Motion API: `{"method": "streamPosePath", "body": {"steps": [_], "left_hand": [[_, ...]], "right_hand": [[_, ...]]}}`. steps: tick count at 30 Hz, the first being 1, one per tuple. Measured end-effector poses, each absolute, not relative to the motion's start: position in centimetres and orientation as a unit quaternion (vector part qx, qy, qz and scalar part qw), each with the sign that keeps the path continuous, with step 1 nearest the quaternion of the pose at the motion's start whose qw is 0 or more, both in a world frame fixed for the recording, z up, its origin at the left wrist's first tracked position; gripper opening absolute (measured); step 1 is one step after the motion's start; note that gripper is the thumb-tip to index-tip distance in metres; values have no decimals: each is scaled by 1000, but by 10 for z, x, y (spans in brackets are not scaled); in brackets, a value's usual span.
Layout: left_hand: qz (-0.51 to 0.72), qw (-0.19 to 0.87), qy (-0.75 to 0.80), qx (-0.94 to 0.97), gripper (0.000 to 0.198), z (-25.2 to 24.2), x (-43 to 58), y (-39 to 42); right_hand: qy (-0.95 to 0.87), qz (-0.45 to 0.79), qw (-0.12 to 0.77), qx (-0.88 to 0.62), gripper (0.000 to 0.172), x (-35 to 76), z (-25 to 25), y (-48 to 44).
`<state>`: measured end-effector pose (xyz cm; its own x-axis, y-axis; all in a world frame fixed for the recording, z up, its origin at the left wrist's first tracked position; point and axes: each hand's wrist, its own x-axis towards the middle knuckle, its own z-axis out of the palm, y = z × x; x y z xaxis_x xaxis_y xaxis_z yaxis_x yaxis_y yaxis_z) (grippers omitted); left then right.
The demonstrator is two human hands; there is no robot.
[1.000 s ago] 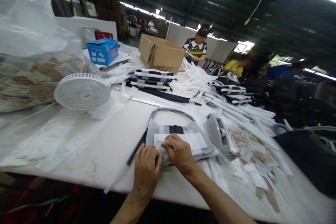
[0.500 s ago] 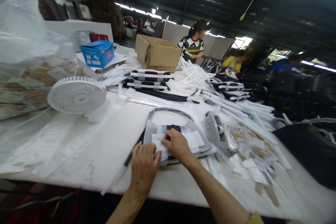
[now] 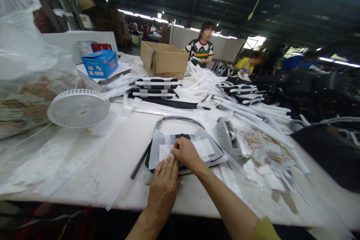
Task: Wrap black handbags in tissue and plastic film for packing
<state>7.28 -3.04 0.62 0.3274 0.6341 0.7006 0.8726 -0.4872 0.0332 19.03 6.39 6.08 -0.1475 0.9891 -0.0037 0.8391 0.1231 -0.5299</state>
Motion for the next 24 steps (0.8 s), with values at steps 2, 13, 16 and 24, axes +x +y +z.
{"method": "streamPosePath", "body": {"steps": [2, 13, 16, 24], "left_hand": [[-339, 190, -468, -794, 33, 6, 70, -28], [-354, 171, -449, -802, 34, 2, 60, -19], [-351, 152, -436, -815, 31, 9, 48, -13], [-357, 119, -433, -819, 27, 25, 21, -7]], "right_hand": [[-728, 215, 191, -622, 2, 192, 67, 65], [-615, 173, 190, -746, 33, 343, 101, 76], [-610, 221, 175, -740, 24, 347, 88, 69], [-615, 251, 189, -723, 24, 334, 82, 43]]}}
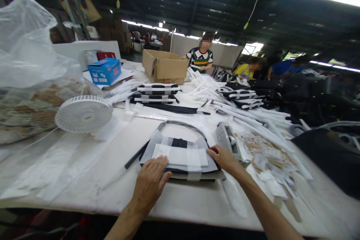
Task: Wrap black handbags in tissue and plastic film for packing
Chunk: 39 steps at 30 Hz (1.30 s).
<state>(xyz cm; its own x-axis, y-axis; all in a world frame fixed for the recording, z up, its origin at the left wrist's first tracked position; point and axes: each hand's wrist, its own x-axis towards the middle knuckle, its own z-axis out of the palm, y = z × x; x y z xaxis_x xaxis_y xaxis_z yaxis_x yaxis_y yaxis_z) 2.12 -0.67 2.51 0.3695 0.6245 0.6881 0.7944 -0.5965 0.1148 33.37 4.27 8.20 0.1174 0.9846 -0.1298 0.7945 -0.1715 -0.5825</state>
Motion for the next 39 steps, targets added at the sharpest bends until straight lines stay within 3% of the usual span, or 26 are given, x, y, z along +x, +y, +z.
{"method": "streamPosePath", "body": {"steps": [5, 9, 12, 16, 18, 22, 25, 32, 36, 39], "left_hand": [[-360, 124, -441, -812, 27, 22, 25, -7], [-362, 120, -445, -811, 26, 20, 27, -6], [-366, 111, -445, -810, 24, 21, 27, -7], [-378, 108, -441, -807, 23, 24, 28, -8], [-379, 110, -444, -804, 24, 26, 28, -8], [-380, 115, -453, -798, 26, 27, 27, -7], [-375, 116, -455, -800, 24, 25, 26, -7], [-385, 158, -439, -797, 25, 12, 22, -1], [-383, 202, -393, -811, 29, -2, 16, 12], [-383, 223, -359, -821, 32, -5, 14, 19]], "right_hand": [[-656, 132, 214, -712, 31, 304, 117, 39], [-761, 233, 261, -546, 29, 237, 125, 34], [-822, 290, 199, -448, 36, 194, 109, 33], [-888, 228, 70, -394, 35, 172, 87, 46], [-894, 207, 52, -394, 33, 170, 82, 56], [-842, 276, 125, -446, 26, 173, 89, 71], [-790, 290, 195, -503, 37, 193, 109, 72], [-578, 254, 376, -678, 38, 362, 147, 42], [-475, 229, 391, -755, 34, 440, 133, 10], [-430, 279, 380, -770, 35, 455, 110, 1]]}}
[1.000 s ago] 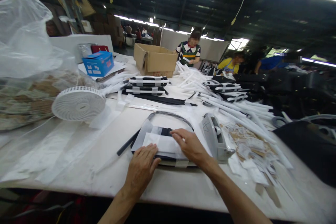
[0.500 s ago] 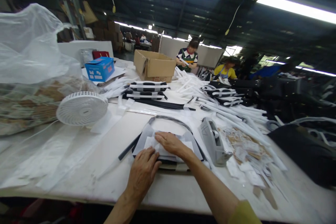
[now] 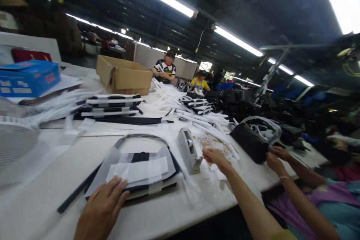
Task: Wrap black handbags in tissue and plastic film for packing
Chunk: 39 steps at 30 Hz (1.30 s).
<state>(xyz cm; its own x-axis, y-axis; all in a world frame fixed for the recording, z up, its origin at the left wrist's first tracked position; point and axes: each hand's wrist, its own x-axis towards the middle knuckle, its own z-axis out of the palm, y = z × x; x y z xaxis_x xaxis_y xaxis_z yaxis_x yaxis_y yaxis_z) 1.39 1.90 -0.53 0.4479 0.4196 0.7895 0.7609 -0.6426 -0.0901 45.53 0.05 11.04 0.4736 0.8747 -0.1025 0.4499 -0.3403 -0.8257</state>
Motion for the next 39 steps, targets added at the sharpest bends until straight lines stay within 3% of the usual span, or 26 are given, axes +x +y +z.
{"method": "streamPosePath", "body": {"steps": [5, 12, 20, 32, 39], "left_hand": [[-389, 213, -357, -822, 32, 0, 13, 16], [-379, 233, -343, -827, 34, 4, 14, 15], [-377, 230, -354, -824, 34, 8, 16, 16], [-369, 194, -376, -828, 38, -6, 14, 17], [-392, 145, -430, -801, 21, 8, 24, 1]], "right_hand": [[-393, 343, 383, -763, 37, 445, 86, 12], [-381, 338, 466, -723, 18, 426, 90, 26], [-324, 311, 556, -700, 20, 426, 108, -5], [-293, 310, 485, -763, 20, 425, 56, -36], [-425, 256, 407, -767, 26, 434, 95, -44]]}}
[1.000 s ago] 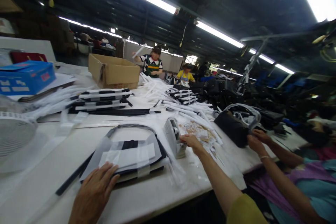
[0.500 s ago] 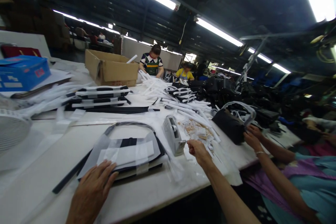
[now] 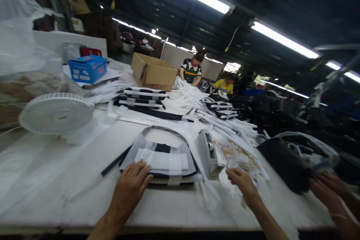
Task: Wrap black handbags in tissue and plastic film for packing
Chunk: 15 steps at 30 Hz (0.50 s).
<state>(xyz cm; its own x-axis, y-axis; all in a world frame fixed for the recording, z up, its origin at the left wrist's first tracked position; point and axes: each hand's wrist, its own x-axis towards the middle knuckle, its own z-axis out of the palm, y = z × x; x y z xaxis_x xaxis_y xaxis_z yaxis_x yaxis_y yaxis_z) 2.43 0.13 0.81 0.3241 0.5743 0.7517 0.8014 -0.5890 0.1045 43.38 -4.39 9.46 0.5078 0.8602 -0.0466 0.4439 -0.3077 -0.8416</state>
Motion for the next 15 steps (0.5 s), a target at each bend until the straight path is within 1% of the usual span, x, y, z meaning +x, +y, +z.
{"method": "streamPosePath", "body": {"steps": [2, 4, 7, 9, 12, 15], "left_hand": [[-391, 130, -445, -795, 21, 11, 26, -2], [-393, 117, -454, -791, 21, 13, 28, -4], [-398, 98, -460, -787, 21, 15, 28, -6], [-402, 89, -462, -786, 21, 16, 29, -7], [-411, 67, -469, -779, 22, 15, 29, -7], [-424, 48, -477, -768, 21, 12, 30, -7]], "right_hand": [[-507, 279, 375, -724, 30, 407, 124, -29], [-582, 338, 325, -665, 27, 366, 152, -8], [-686, 413, 208, -562, 20, 294, 176, 28], [-748, 421, 124, -498, 18, 251, 176, 53], [-819, 372, 9, -438, 18, 203, 161, 90], [-873, 244, -127, -402, 21, 167, 147, 119]]}}
